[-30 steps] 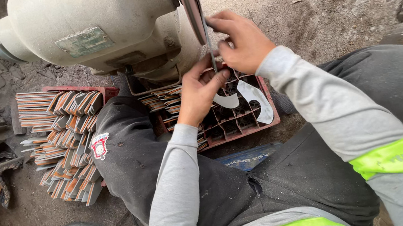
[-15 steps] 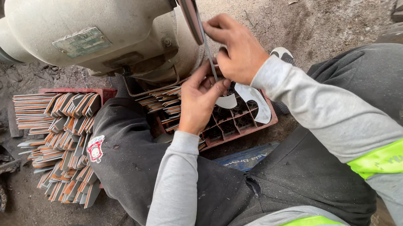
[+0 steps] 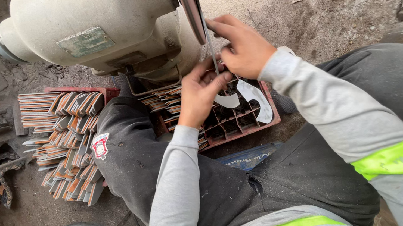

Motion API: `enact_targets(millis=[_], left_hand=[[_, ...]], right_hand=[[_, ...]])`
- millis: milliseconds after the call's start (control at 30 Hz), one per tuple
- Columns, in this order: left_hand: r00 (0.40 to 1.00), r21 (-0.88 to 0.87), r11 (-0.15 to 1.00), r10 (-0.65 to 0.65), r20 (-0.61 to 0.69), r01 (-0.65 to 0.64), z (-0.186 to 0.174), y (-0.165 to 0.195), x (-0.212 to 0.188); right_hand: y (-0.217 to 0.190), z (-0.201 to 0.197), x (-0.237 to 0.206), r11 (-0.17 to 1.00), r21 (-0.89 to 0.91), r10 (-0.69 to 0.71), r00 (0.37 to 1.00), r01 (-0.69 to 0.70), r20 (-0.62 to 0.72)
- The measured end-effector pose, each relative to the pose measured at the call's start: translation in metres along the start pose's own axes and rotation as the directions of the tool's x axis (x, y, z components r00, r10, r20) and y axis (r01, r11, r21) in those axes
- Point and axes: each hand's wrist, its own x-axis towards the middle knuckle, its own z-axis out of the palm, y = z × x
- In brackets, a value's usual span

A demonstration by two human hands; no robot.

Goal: The person sits on the ground and uses a bench grinder to sharpen the edges of small, curved metal pieces. They handle the pieces one at a time, pressing them against the spinning wheel, then placing them into a red crate.

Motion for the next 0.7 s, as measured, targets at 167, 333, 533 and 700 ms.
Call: enact_targets(millis=[167,333,533,700], left_hand=[[0.997,0.044,0.997,0.072,-0.026,-0.071,-0.010,-0.001,0.029],[0.999,-0.006,0.999,0.046,-0.007,-0.046,-0.007,0.002,0.021],[0.995,0.292,0.954,0.043,0.087,-0.067,0.000,0.002,-0.029],[0.956,0.775,0.577,0.266,0.122,-0.259,0.034,-0.013,-0.041]], right_hand=[[0.015,0.009,0.031,0.990,-0.116,-0.089,0.992,0.078,-0.088],[0.011,0.015,0.023,0.995,-0.099,-0.036,0.996,0.028,-0.076],[0.002,0.005,-0.035,0.972,-0.159,-0.157,0.983,0.171,0.100],[0.011,-0.005,-0.061,0.989,0.009,0.130,0.886,-0.150,0.445]])
